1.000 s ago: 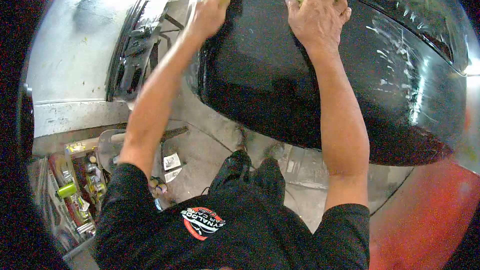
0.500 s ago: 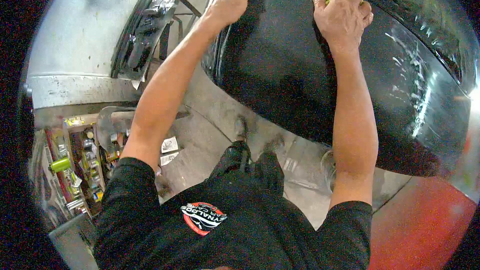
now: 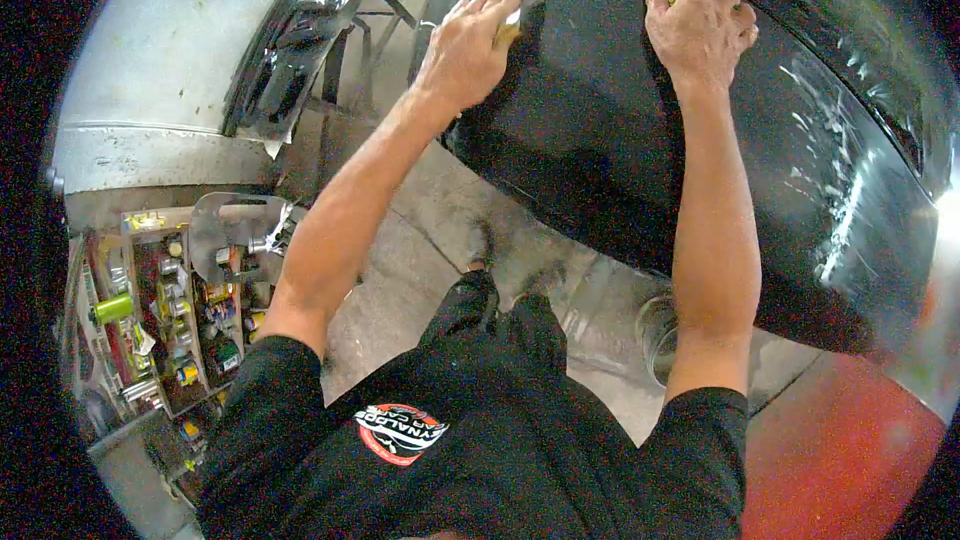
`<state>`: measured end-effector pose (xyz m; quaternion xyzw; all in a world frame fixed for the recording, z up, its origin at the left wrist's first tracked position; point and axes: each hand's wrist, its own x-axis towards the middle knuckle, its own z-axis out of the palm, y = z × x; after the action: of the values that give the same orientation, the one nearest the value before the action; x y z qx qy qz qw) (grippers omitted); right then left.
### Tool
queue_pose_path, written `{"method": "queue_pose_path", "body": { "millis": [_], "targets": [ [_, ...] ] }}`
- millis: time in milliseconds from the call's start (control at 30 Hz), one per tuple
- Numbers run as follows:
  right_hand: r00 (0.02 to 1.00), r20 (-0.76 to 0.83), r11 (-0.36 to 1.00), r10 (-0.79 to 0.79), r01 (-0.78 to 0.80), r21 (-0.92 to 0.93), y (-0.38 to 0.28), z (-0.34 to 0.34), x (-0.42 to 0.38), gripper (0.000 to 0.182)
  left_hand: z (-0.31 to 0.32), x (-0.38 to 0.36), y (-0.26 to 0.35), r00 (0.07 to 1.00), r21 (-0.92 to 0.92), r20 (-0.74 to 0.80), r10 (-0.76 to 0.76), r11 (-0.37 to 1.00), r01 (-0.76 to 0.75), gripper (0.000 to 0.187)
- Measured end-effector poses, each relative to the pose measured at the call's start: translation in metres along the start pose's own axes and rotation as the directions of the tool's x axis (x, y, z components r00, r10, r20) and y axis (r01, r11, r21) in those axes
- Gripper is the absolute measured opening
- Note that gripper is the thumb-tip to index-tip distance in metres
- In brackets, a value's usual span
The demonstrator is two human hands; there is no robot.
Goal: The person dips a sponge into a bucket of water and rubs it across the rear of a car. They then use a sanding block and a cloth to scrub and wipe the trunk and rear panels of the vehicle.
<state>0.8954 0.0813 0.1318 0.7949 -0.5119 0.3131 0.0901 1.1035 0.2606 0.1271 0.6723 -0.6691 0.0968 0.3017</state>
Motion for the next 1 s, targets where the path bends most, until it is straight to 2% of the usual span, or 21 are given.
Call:
{"method": "queue_pose_path", "body": {
  "millis": [100, 167, 200, 267, 333, 400, 433, 500, 633, 700, 733, 800, 900, 933, 1000],
  "targets": [
    [0.999, -0.033, 0.999, -0.021, 0.022, 0.026, -0.001, 0.001, 0.003, 0.063, -0.024, -0.068, 0.03, 1.0, -0.013, 0.009, -0.01, 1.0, 0.01, 0.048],
    [1.0, -0.025, 1.0, 0.004, -0.004, 0.001, -0.004, 0.0, -0.001, 0.062, -0.054, -0.118, 0.053, 0.985, -0.082, 0.161, -0.058, 0.994, 0.072, 0.057],
    [1.0, -0.014, 1.0, 0.008, -0.008, -0.001, -0.007, -0.003, -0.002, 0.063, -0.056, -0.114, 0.047, 0.982, -0.067, 0.189, -0.019, 0.997, 0.032, 0.061],
    [0.999, 0.028, 0.999, 0.045, -0.045, -0.004, -0.011, -0.006, 0.0, 0.063, -0.051, -0.095, 0.033, 0.971, -0.046, 0.234, 0.054, 0.998, -0.044, 0.071],
    [0.997, 0.053, 0.998, 0.053, -0.052, -0.019, -0.01, -0.007, -0.001, 0.063, -0.014, -0.026, 0.002, 0.985, -0.007, 0.104, 0.135, 0.991, -0.135, 0.059],
    [0.999, 0.027, 0.999, 0.045, -0.045, -0.013, -0.011, -0.006, -0.001, 0.063, 0.03, 0.054, -0.033, 0.988, 0.024, 0.074, 0.137, 0.99, -0.139, 0.047],
    [0.999, 0.015, 0.999, 0.045, -0.045, -0.01, -0.009, -0.005, -0.002, 0.063, 0.039, 0.085, -0.034, 0.989, 0.082, 0.125, 0.081, 0.992, -0.092, 0.043],
    [1.0, -0.009, 1.0, 0.02, -0.02, 0.0, -0.005, -0.003, -0.004, 0.062, 0.046, 0.088, -0.03, 0.995, 0.13, 0.079, 0.057, 0.989, -0.067, 0.043],
    [0.999, 0.011, 0.999, 0.031, -0.031, -0.014, -0.01, -0.008, -0.002, 0.062, -0.011, -0.027, 0.017, 0.993, -0.035, 0.077, 0.091, 0.995, -0.089, 0.053],
    [0.999, 0.025, 0.999, 0.047, -0.047, 0.0, -0.011, -0.007, -0.001, 0.063, -0.044, -0.076, 0.032, 0.975, -0.105, 0.211, 0.063, 0.994, -0.041, 0.057],
    [0.998, 0.037, 0.998, 0.051, -0.052, 0.028, -0.01, -0.006, -0.002, 0.063, -0.044, -0.072, 0.024, 0.972, -0.079, 0.218, 0.086, 0.994, -0.07, 0.056],
    [0.997, 0.051, 0.997, 0.052, -0.055, 0.056, -0.011, -0.007, -0.002, 0.063, -0.031, -0.05, 0.004, 0.967, -0.03, 0.222, 0.127, 0.992, -0.124, 0.053],
    [0.996, 0.057, 0.997, 0.064, -0.066, 0.038, -0.012, -0.009, -0.002, 0.063, 0.022, 0.057, -0.046, 0.989, 0.026, 0.105, 0.102, 0.994, -0.105, 0.038],
    [0.999, 0.0, 0.997, 0.052, -0.052, 0.052, -0.012, -0.008, -0.002, 0.058, 0.036, 0.09, -0.057, 0.994, 0.047, 0.085, 0.068, 0.996, -0.072, 0.037],
    [1.0, -0.017, 0.993, -0.017, 0.019, 0.119, -0.006, -0.007, 0.003, 0.053, 0.046, 0.13, -0.07, 0.978, 0.089, 0.193, -0.074, 0.994, 0.058, 0.035]
  ]
}}
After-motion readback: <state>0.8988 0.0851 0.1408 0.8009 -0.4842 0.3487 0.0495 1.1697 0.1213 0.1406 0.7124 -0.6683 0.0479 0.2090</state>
